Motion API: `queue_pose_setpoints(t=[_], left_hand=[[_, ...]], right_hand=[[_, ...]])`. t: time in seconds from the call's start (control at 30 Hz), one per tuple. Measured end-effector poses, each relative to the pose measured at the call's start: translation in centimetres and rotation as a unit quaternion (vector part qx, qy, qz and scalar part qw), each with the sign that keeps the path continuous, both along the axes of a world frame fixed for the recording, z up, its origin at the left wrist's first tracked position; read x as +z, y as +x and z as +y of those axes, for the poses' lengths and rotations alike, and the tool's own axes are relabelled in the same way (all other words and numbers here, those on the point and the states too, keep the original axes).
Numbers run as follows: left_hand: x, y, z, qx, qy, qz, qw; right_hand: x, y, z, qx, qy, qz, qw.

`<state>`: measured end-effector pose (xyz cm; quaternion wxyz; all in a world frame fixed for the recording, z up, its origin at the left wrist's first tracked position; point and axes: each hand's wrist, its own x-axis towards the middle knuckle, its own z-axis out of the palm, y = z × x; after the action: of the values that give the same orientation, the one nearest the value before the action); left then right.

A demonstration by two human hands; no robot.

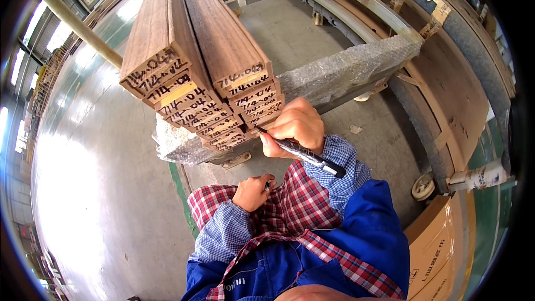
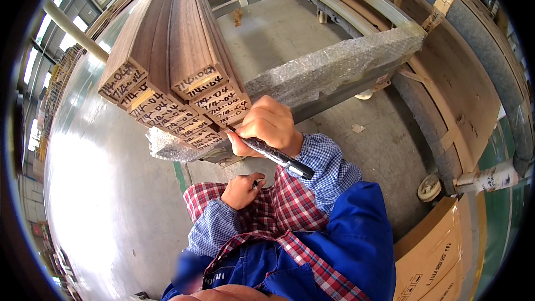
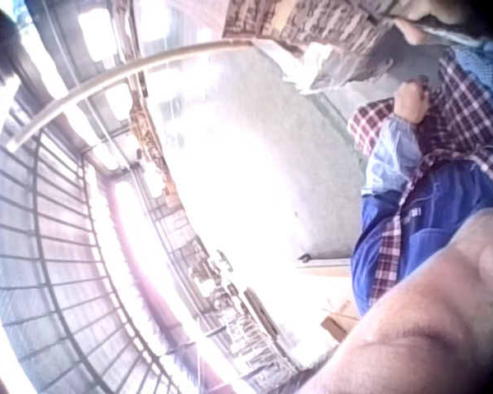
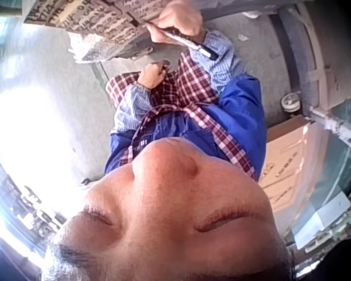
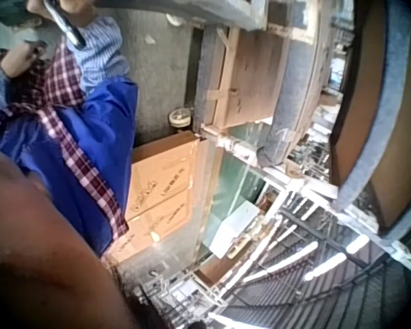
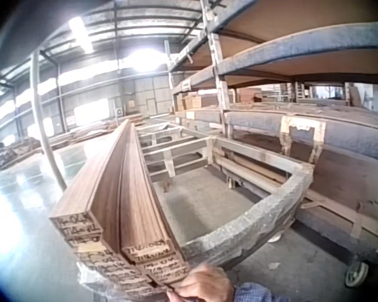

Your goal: The person writes alphanumeric codes onto the ends of stacked wooden beams using a marker.

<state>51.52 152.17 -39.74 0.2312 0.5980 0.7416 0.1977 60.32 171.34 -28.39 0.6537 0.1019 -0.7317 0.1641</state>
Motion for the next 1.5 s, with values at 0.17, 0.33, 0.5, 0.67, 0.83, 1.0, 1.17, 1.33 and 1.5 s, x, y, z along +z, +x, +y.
queue_pose_setpoints(t=[0.17,0.33,0.5,0.67,0.83,1.0,1.17,1.33,1.5], left_hand=[[-0.36,-0.07,-0.10,-0.003,0.017,0.008,1.000],[0.06,0.07,-0.07,0.002,0.002,0.009,1.000],[-0.14,0.01,-0.04,0.001,0.009,0.008,1.000],[-0.52,-0.09,-0.12,0.002,0.005,0.013,1.000],[-0.01,0.04,0.02,-0.001,0.009,0.011,1.000],[-0.33,0.00,-0.13,0.001,0.013,0.007,1.000],[-0.35,-0.05,-0.03,0.002,0.009,0.003,1.000],[-0.20,-0.07,0.05,-0.002,0.004,0.003,1.000],[0.02,0.01,0.07,0.005,-0.024,0.000,1.000]], right_hand=[[-0.08,0.17,0.16,0.026,-0.036,0.009,0.999],[-0.09,0.16,0.12,0.017,-0.026,0.007,0.999],[0.09,0.61,0.22,0.043,-0.048,-0.001,0.998],[0.10,0.30,0.24,0.022,-0.028,0.000,0.999],[-0.23,0.40,0.50,0.021,-0.047,0.024,0.998],[0.11,0.32,0.40,0.038,-0.046,0.016,0.998],[-0.06,0.50,0.43,0.037,-0.041,0.001,0.998],[-0.11,0.93,0.65,0.047,-0.057,0.008,0.997],[-0.15,0.89,0.57,0.036,-0.054,0.012,0.998]])
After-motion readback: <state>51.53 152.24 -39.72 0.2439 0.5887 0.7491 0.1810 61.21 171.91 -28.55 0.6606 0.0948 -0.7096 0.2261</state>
